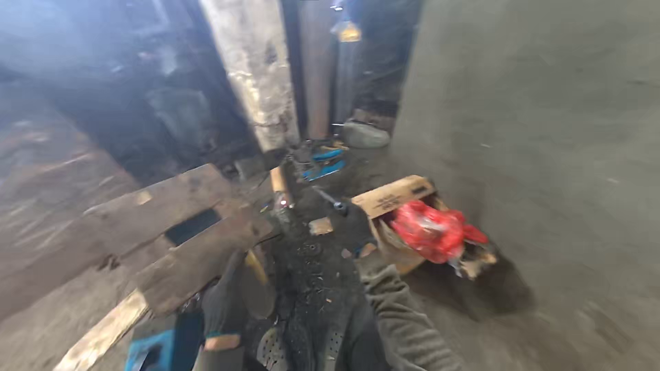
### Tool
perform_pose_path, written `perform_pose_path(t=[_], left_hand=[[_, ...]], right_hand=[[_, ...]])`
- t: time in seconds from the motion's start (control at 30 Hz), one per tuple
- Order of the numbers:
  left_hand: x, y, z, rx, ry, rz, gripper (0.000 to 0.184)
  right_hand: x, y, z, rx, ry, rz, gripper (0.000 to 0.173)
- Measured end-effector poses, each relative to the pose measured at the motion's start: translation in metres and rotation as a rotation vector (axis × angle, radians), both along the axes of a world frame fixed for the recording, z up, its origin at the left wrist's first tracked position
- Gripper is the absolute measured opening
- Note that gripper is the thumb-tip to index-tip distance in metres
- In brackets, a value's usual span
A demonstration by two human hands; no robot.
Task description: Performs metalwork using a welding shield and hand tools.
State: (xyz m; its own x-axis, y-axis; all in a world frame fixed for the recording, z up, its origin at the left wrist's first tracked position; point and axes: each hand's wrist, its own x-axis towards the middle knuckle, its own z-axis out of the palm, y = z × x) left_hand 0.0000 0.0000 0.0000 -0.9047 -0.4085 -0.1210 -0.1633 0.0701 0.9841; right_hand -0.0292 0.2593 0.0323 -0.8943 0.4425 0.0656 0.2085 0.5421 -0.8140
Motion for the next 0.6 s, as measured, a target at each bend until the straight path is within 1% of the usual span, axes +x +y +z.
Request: perform_pose_path(t=[0.03, 0.1, 0.23, 0.33, 0.4, 0.5, 0.6], left_hand=[[-0.003, 0.0, 0.002, 0.035, -0.028, 0.044, 0.043], [-0.006, -0.003, 0.001, 0.029, -0.049, 0.069, 0.042], [-0.01, -0.003, -0.003, 0.062, -0.001, 0.134, 0.041], [-0.013, -0.005, -0.009, 0.039, 0.007, 0.138, 0.044], [-0.017, -0.005, -0.012, 0.054, 0.055, 0.134, 0.045], [-0.022, -0.006, -0.018, 0.075, 0.119, 0.118, 0.043], [-0.026, -0.004, -0.014, 0.09, 0.099, 0.107, 0.042]], right_hand=[[-0.018, 0.001, -0.006, 0.046, 0.017, 0.034, 0.04], [-0.048, 0.0, -0.013, 0.105, 0.025, 0.091, 0.04], [-0.091, -0.014, -0.037, 0.154, 0.054, 0.149, 0.037], [-0.105, -0.03, -0.053, 0.162, 0.043, 0.181, 0.037], [-0.113, -0.034, -0.061, 0.191, 0.029, 0.183, 0.038], [-0.121, -0.038, -0.066, 0.219, 0.0, 0.185, 0.039], [-0.118, -0.041, -0.068, 0.276, 0.035, 0.202, 0.043]])
